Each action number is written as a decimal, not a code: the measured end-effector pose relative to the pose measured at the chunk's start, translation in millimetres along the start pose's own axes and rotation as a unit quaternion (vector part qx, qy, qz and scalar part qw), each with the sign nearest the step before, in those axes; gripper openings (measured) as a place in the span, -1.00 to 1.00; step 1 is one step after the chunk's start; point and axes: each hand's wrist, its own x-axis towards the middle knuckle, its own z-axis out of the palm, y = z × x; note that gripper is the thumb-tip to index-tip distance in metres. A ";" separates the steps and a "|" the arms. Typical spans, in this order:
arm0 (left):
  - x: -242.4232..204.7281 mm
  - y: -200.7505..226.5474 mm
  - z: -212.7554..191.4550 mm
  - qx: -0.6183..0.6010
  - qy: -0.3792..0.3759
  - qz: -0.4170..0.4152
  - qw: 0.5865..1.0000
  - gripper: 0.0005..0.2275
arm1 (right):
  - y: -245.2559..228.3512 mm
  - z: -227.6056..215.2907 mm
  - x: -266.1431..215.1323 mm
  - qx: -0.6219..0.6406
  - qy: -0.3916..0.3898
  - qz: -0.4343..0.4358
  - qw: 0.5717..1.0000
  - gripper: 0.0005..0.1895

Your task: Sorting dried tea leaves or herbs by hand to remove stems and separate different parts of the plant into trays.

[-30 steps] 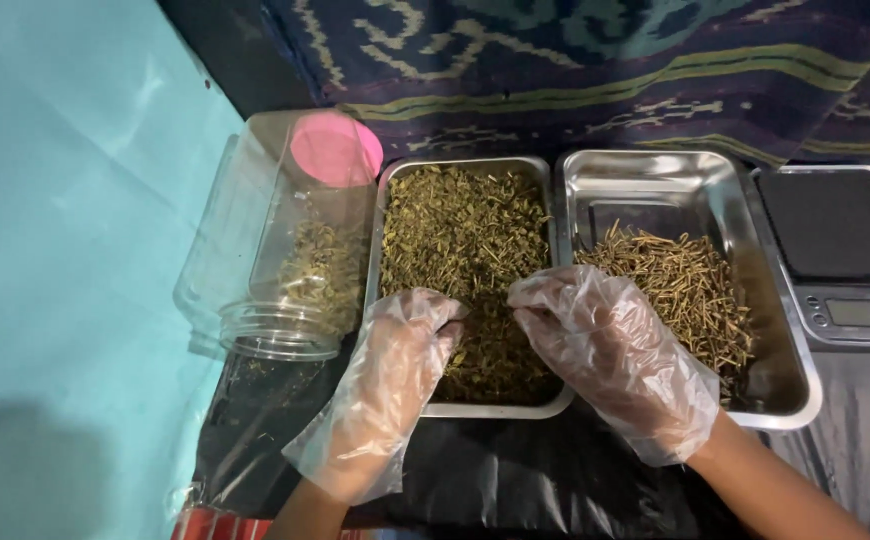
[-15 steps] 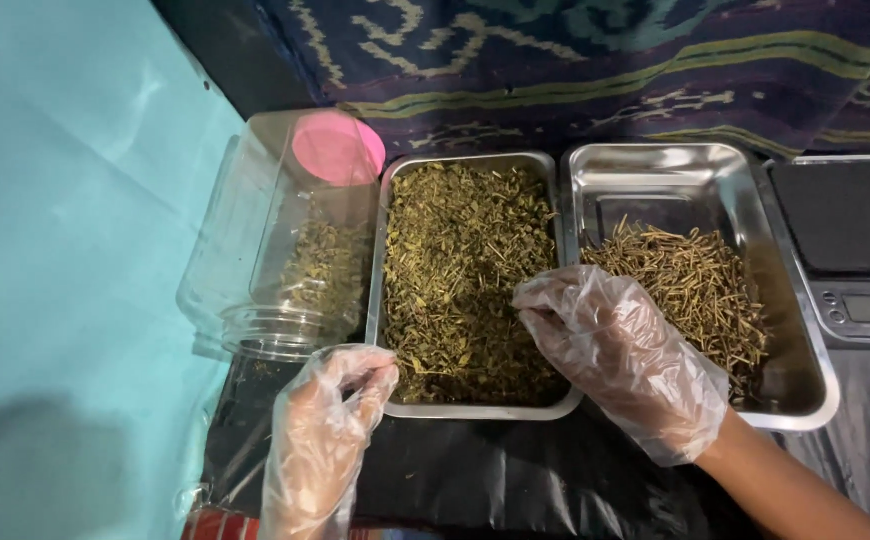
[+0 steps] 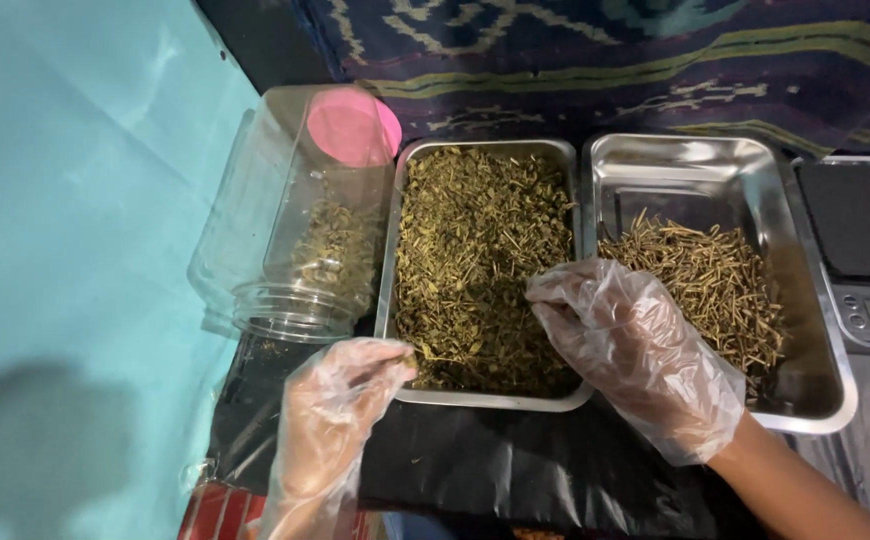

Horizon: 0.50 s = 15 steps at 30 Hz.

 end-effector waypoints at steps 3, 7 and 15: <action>12.3 -1.4 14.3 0.024 -0.010 0.002 1.000 -0.79 | -13.0 24.6 12.8 -0.488 0.240 0.086 0.835 -0.79; 23.6 -10.4 19.8 0.031 -0.015 0.002 0.999 -0.78 | -13.1 21.4 5.8 -0.136 0.247 0.077 0.956 -0.25; 18.1 -6.2 15.7 -0.011 -0.036 0.002 0.999 -0.80 | -16.7 27.3 11.8 -0.394 0.229 0.118 0.882 -0.76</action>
